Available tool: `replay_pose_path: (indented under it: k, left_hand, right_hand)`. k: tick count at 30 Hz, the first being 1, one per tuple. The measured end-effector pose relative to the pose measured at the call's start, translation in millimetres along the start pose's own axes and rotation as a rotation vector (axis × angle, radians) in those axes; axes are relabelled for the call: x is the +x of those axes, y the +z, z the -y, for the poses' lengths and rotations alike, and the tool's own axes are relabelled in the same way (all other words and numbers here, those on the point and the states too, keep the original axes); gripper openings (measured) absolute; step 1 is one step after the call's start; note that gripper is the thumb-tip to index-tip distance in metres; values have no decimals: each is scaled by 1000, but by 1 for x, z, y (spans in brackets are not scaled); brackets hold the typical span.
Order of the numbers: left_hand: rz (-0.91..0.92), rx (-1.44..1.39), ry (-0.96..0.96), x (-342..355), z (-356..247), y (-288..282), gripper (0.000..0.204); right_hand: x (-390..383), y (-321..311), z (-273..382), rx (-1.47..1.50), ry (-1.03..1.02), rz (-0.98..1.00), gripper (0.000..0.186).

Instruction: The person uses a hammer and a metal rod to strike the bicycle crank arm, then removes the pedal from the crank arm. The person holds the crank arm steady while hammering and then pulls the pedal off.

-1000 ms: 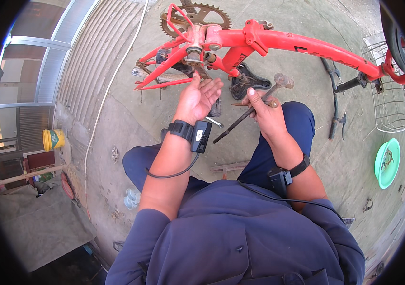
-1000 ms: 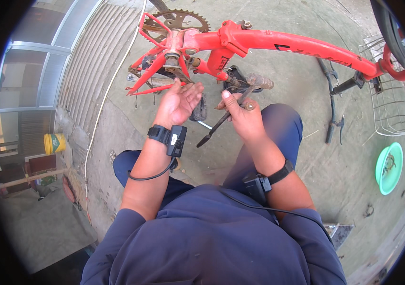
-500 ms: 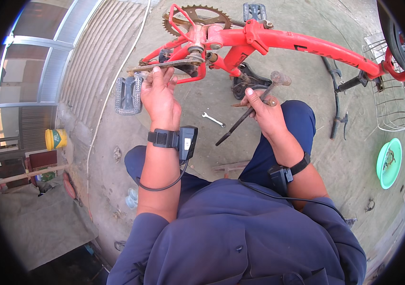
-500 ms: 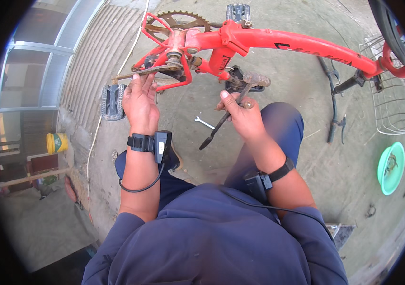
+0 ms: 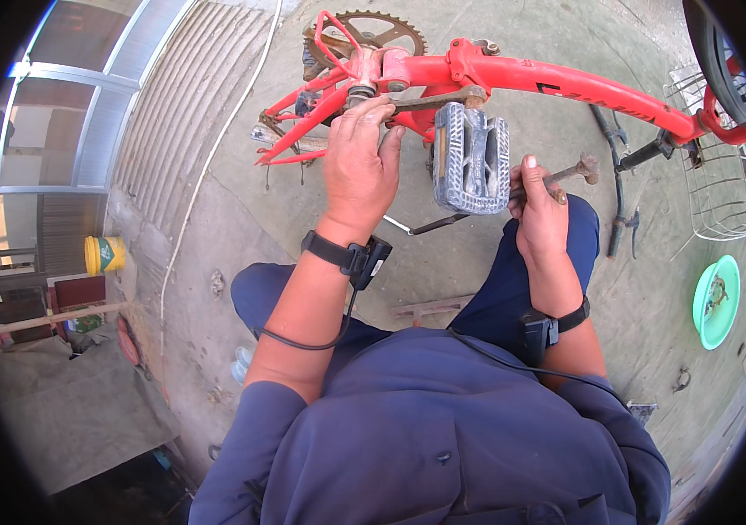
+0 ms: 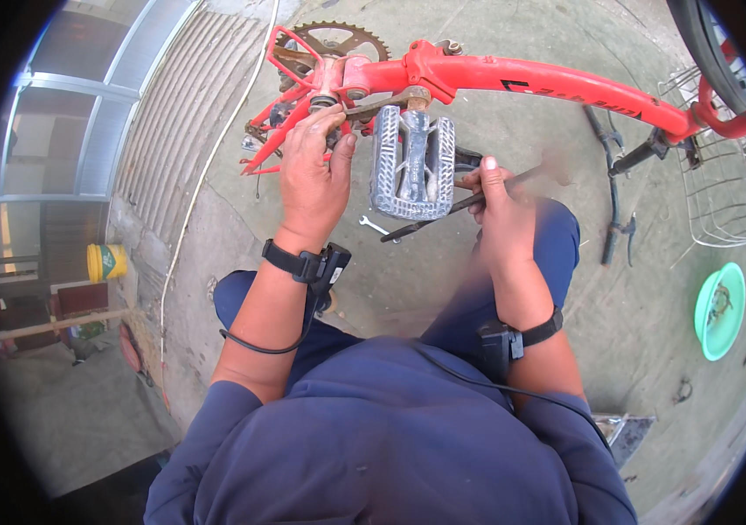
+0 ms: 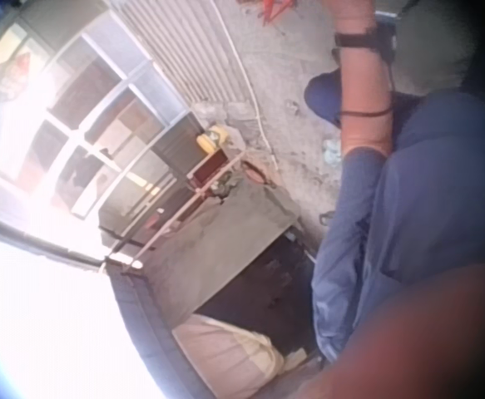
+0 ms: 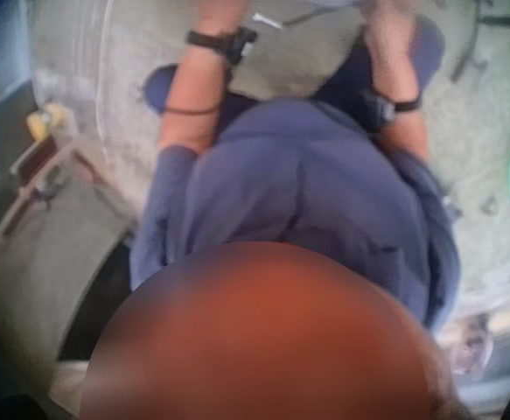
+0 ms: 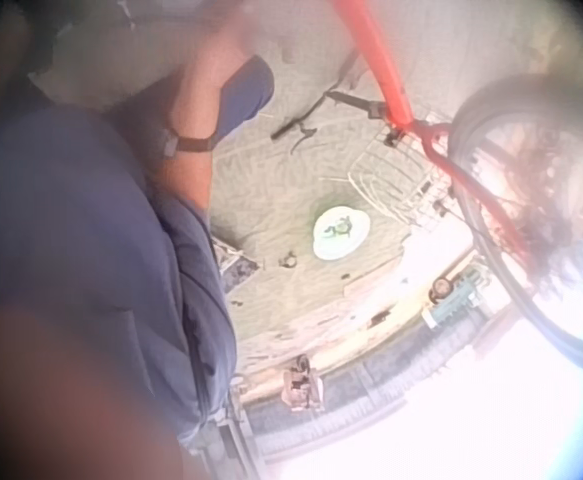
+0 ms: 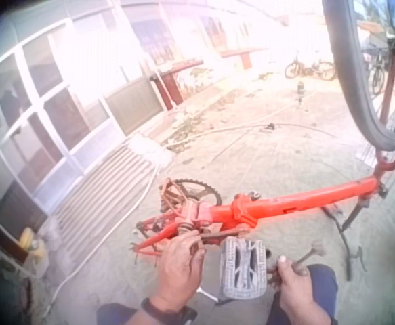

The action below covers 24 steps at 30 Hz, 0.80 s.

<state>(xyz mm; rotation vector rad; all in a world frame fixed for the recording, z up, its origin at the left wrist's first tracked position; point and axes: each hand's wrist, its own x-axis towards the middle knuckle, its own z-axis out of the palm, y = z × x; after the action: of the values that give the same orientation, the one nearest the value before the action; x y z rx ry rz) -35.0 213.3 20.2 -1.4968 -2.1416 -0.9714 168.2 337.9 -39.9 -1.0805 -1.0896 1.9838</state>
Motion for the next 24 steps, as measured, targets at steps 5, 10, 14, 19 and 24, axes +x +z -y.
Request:
replay_pose_path:
  k: [5,10,14,19,24]
  left_hand:
    - [88,-50,-88,-25,-7,5,29]
    - [154,-123,-195,-38,-24,8,30]
    - [133,-200,-114,-29,-35,12,32]
    - [318,-179,-167,-25,-37,25,35]
    - [470,-34,-217,-41,-8,37,37]
  right_hand:
    - [-13,-33,16,11,-27,-121,41]
    - [-17,-45,19,21,-75,-120,41]
    - [-19,-52,19,8,-103,-135,41]
    - [-20,-56,16,8,-125,-123,41]
    - [-14,-55,11,-7,-124,-110,41]
